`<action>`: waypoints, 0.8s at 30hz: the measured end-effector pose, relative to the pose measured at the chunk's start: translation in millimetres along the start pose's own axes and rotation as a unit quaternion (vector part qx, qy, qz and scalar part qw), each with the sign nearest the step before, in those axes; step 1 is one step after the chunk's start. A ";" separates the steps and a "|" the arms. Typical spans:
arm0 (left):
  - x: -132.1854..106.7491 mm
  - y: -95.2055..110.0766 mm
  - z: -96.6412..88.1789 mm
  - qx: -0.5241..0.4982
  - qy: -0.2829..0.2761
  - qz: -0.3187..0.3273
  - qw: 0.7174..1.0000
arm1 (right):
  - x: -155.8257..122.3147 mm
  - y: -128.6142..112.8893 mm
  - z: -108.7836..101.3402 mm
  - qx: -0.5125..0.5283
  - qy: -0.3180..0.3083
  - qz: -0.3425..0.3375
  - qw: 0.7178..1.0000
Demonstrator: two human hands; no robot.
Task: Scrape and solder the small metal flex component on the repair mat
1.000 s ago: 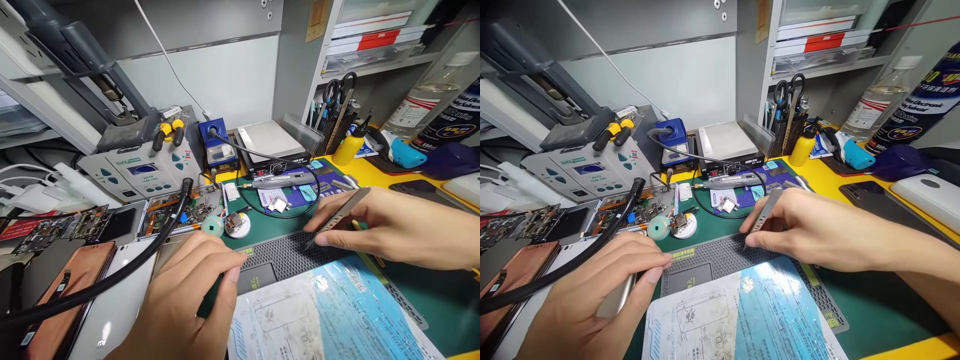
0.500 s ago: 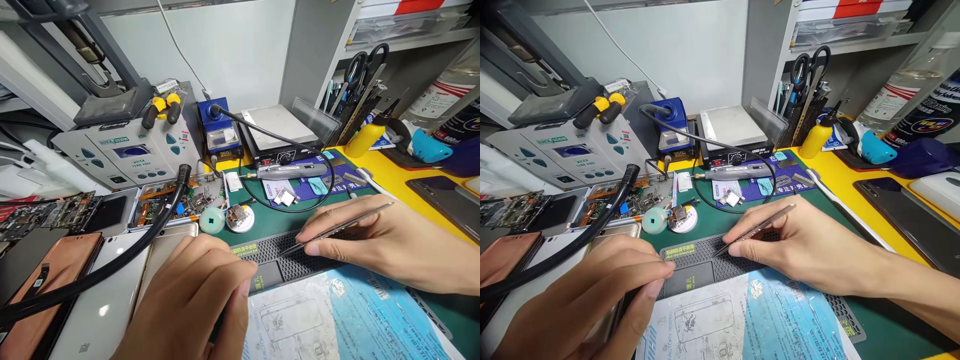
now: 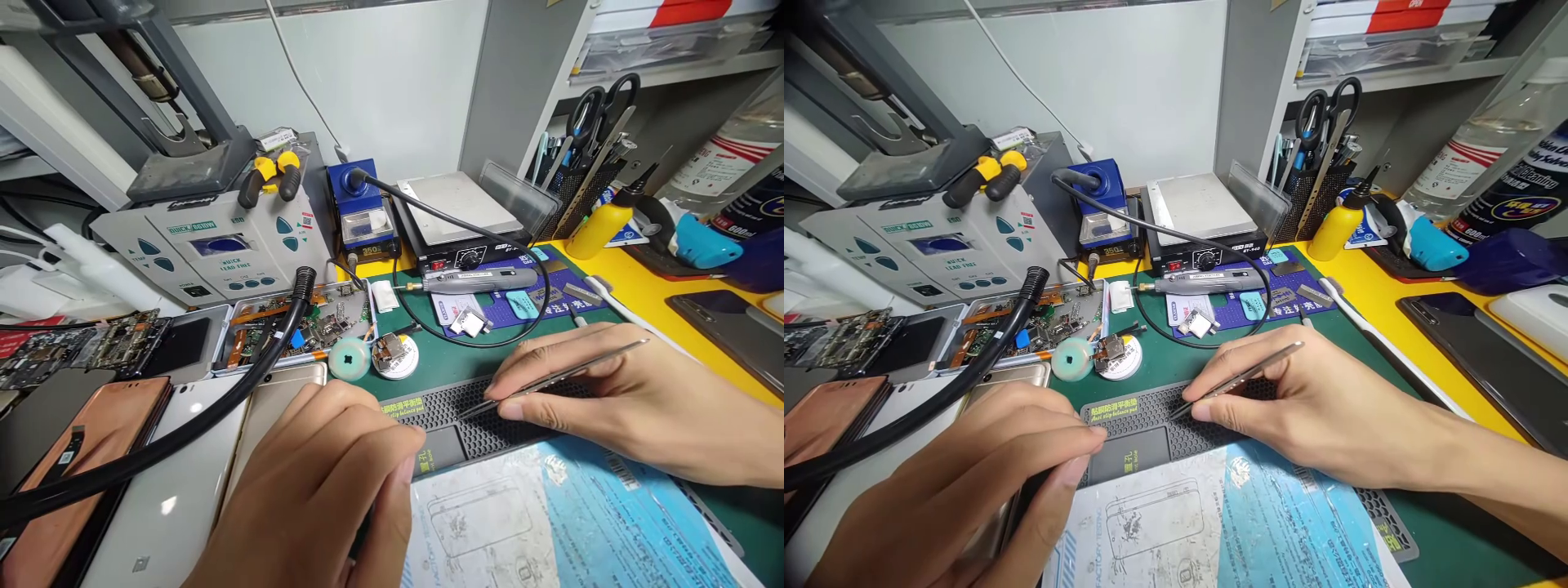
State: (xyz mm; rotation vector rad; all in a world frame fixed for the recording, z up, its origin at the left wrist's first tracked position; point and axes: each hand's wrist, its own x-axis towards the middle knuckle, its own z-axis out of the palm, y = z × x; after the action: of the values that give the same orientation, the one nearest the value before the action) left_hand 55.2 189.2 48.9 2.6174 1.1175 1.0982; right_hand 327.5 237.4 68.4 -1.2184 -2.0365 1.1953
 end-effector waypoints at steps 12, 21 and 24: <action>4.1 8.0 4.9 -0.050 0.017 -0.049 0.997 | -1.9 0.1 -7.7 0.246 -0.003 0.126 0.961; 9.8 12.3 6.6 0.006 0.056 0.038 0.998 | -2.3 -7.5 4.1 0.349 -0.026 0.133 0.927; 11.4 12.9 7.7 0.019 0.067 0.049 0.996 | -1.9 -9.1 6.2 0.360 -0.028 0.137 0.923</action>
State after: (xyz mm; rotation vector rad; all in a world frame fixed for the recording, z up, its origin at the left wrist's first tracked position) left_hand 73.3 188.7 54.3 2.6888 1.0520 1.3012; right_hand 319.6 231.0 73.2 -1.0997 -1.2602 1.8990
